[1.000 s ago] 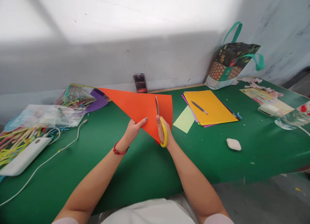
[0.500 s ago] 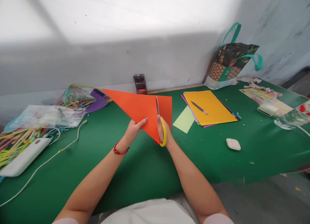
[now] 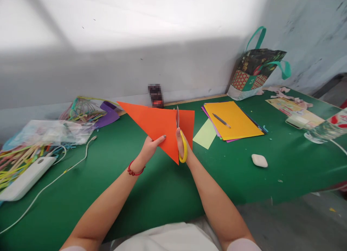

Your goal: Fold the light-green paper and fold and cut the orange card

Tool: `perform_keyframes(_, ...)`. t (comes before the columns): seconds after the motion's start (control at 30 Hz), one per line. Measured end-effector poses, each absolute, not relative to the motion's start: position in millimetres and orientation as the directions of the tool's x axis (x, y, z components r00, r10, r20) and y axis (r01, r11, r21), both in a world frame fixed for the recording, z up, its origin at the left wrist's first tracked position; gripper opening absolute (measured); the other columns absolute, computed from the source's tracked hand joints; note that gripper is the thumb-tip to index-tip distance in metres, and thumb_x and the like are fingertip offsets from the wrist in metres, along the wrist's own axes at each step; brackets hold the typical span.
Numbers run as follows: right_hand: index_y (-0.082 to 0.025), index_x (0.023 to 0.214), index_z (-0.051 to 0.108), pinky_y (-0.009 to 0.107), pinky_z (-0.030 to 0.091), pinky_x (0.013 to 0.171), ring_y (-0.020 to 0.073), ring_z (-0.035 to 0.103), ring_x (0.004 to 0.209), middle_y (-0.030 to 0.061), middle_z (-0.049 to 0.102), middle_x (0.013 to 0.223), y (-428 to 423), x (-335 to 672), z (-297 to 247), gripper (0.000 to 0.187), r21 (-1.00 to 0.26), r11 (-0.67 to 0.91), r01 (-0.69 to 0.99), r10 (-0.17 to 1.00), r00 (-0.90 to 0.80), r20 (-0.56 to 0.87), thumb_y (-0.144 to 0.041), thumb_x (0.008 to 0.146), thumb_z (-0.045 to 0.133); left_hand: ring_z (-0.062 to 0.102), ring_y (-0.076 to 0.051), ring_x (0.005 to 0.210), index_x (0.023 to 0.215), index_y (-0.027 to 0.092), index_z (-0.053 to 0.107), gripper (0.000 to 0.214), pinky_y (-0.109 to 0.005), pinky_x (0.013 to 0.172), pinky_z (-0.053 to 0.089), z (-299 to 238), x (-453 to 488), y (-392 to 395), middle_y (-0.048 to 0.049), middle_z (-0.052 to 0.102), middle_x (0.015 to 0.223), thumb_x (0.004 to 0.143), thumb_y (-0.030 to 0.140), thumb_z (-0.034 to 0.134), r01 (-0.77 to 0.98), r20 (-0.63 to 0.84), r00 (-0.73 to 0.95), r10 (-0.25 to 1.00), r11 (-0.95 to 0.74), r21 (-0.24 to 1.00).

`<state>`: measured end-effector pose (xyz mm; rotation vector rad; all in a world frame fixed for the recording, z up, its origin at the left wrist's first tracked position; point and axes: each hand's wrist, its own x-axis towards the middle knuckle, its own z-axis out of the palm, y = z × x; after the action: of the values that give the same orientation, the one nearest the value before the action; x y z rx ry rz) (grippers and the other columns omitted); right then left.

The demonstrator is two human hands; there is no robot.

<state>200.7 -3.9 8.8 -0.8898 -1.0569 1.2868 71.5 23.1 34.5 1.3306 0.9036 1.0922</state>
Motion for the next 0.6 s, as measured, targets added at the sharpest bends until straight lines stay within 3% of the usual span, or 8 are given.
perform_keyframes(0.17, -0.022, 0.118, 0.058, 0.038, 0.051, 0.076, 0.0259, 0.065, 0.091, 0.0077, 0.07, 0.092, -8, 198, 12, 0.075, -0.948, 0.051, -0.315, 0.995, -0.063, 0.074, -0.079, 0.076, 0.031, 0.063, -0.031, 0.103, 0.095, 0.013, 0.066, 0.041, -0.042, 0.09, 0.05, 29, 64, 12, -0.0143, 0.069, 0.109, 0.061, 0.036, 0.07, -0.077, 0.075, 0.226, 0.971, -0.059, 0.995)
perform_keyframes(0.37, -0.02, 0.099, 0.062, 0.037, 0.05, 0.072, 0.0248, 0.064, 0.083, 0.0057, 0.067, 0.081, -17, 182, 8, 0.066, -0.983, 0.016, -0.182, 0.997, -0.065, 0.028, -0.077, 0.076, 0.037, 0.063, -0.03, 0.102, 0.09, 0.015, 0.065, 0.037, -0.041, 0.09, 0.05, 15, 44, -11, -0.0113, 0.071, 0.099, 0.062, 0.038, 0.07, -0.08, 0.033, 0.13, 0.991, -0.023, 0.997)
perform_keyframes(0.5, -0.02, 0.092, 0.06, 0.036, 0.05, 0.07, 0.0235, 0.063, 0.08, 0.0049, 0.066, 0.079, -19, 178, 3, 0.064, -0.994, 0.006, -0.105, 0.998, -0.065, 0.013, -0.077, 0.076, 0.035, 0.068, -0.027, 0.079, 0.085, 0.016, 0.062, 0.034, -0.038, 0.072, 0.056, 14, 39, -18, -0.0065, 0.069, 0.074, 0.062, 0.041, 0.07, -0.069, 0.008, 0.127, 0.992, 0.001, 0.998)
perform_keyframes(0.6, -0.021, 0.094, 0.059, 0.036, 0.05, 0.068, 0.0235, 0.063, 0.079, 0.005, 0.066, 0.079, -19, 179, 2, 0.065, -0.998, 0.019, -0.062, 0.996, -0.091, 0.025, -0.078, 0.077, 0.032, 0.063, -0.02, 0.054, 0.085, 0.015, 0.06, 0.035, -0.034, 0.053, 0.055, 14, 39, -18, -0.0048, 0.068, 0.072, 0.063, 0.041, 0.07, -0.096, -0.005, 0.166, 0.986, 0.021, 0.995)
